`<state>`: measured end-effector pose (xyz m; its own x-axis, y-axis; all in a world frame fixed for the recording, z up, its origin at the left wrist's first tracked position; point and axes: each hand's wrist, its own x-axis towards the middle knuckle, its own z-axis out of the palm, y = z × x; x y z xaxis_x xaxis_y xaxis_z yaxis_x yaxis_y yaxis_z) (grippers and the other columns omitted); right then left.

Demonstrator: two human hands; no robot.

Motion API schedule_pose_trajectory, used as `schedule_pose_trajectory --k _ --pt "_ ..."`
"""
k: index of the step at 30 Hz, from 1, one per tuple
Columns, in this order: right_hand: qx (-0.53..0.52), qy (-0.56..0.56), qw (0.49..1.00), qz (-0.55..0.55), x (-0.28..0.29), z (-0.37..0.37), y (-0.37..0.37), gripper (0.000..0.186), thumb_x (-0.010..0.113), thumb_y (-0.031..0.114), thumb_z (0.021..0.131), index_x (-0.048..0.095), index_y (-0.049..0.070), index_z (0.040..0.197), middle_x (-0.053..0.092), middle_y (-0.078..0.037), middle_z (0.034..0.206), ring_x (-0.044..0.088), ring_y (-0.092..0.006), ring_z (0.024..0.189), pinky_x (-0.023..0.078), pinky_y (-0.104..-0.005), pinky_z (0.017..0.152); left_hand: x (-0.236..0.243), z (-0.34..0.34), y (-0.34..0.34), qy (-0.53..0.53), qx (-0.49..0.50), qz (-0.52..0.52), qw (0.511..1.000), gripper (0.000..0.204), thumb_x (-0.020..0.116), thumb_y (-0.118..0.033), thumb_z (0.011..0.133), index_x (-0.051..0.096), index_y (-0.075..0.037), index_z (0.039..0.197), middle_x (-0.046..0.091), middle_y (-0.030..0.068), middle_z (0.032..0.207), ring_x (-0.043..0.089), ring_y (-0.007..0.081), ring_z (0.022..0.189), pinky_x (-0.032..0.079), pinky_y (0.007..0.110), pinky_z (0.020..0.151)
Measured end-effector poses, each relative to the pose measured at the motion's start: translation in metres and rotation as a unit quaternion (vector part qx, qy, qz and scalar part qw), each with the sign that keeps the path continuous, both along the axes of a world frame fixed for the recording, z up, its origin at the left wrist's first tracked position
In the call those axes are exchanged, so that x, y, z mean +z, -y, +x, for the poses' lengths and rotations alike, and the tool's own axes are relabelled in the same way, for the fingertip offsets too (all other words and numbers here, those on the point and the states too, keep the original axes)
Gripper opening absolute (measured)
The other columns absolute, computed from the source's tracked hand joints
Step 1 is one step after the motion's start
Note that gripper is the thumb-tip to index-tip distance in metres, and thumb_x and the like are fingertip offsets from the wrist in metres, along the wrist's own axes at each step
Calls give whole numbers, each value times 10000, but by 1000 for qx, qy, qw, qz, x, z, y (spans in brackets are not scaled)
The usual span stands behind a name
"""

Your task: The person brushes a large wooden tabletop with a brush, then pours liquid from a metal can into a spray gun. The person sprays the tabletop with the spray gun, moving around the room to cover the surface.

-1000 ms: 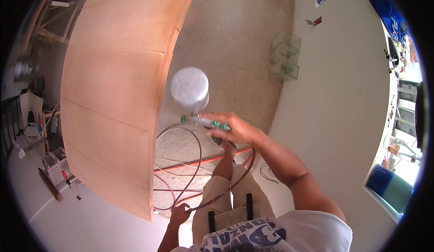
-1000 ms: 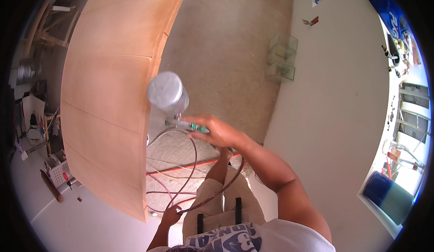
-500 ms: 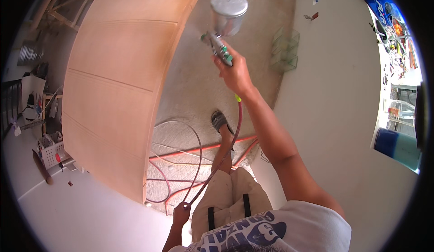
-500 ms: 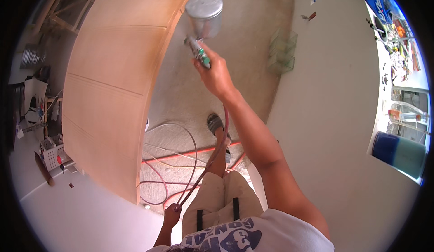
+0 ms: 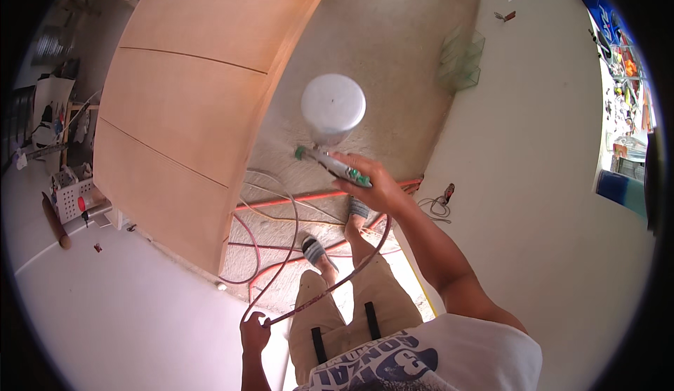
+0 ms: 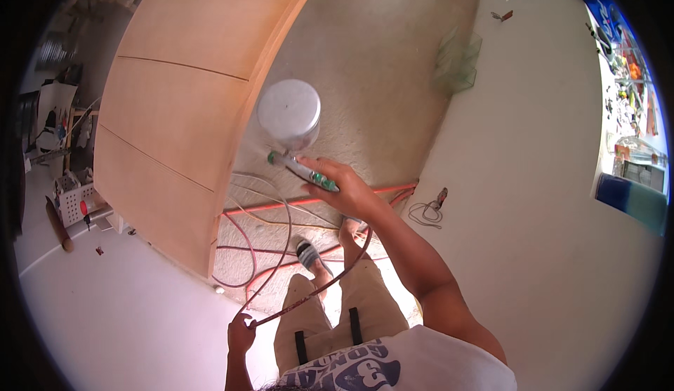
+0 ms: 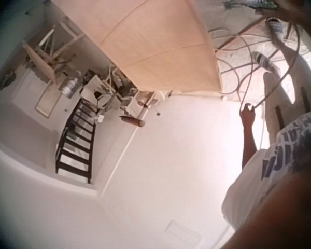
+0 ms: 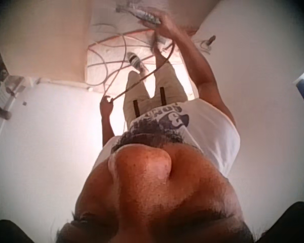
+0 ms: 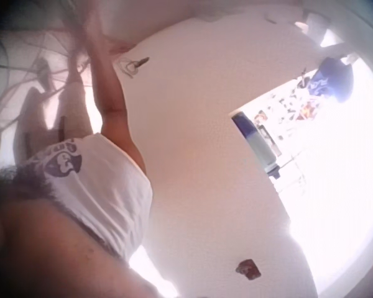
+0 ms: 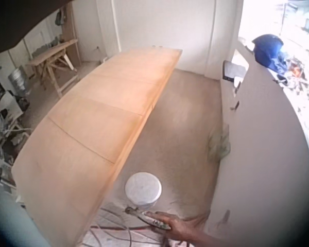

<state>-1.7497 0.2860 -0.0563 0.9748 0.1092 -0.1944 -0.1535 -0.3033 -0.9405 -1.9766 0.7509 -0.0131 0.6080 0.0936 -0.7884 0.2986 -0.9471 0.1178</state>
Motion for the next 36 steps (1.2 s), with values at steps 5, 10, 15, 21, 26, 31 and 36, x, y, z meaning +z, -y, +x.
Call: schedule_pose_trajectory --k 5,10,15,21,26,31,36 --pt "44 -25 998 42 -2 -26 -17 580 760 192 921 563 155 1465 685 -165 1274 675 -300 1123 518 -401 968 -13 -34 -31 -32 -19 -37 999 232 777 -193 872 677 -56 1030 607 139 573 621 326 544 464 448 598" --pt "-184 -103 977 14 5 20 -41 551 744 188 943 564 127 1461 649 -46 921 574 -104 672 524 -313 611 -34 -68 -42 -8 39 -51 998 191 776 -168 868 689 -54 994 657 182 657 670 358 611 491 468 594" --pt "-328 75 942 0 -9 39 -69 533 735 162 942 571 81 1442 616 -61 833 545 -100 610 487 -298 557 -48 -87 -67 17 85 -91 992 156 749 -142 882 699 -55 1003 705 208 764 713 368 691 530 447 630" --pt "-249 13 968 -40 -14 -45 -123 535 739 157 937 567 68 1436 667 -143 997 647 -193 793 528 -337 739 -58 -125 -144 61 32 -81 994 135 751 -140 887 689 -58 976 669 184 674 674 356 606 494 468 577" --pt "-98 19 995 -31 -4 -142 -183 573 749 165 930 544 95 1461 693 -166 1131 653 -258 1057 482 -381 955 -50 -149 -200 60 -42 -47 996 211 775 -206 879 682 -58 997 629 182 612 645 367 570 474 478 562" --pt "62 -81 995 4 18 -200 -208 602 745 174 932 522 124 1489 705 -134 1102 679 -182 801 553 -339 751 -35 -178 -227 -2 -68 -56 996 265 779 -238 884 688 -54 1052 638 177 616 662 374 604 485 487 590" --pt "-60 -115 991 20 35 -184 -227 579 727 174 957 518 107 1492 698 -113 1068 641 -141 741 547 -306 669 -37 -214 -229 -41 -45 -75 995 267 773 -225 886 688 -51 1070 644 169 621 660 377 603 490 480 583"
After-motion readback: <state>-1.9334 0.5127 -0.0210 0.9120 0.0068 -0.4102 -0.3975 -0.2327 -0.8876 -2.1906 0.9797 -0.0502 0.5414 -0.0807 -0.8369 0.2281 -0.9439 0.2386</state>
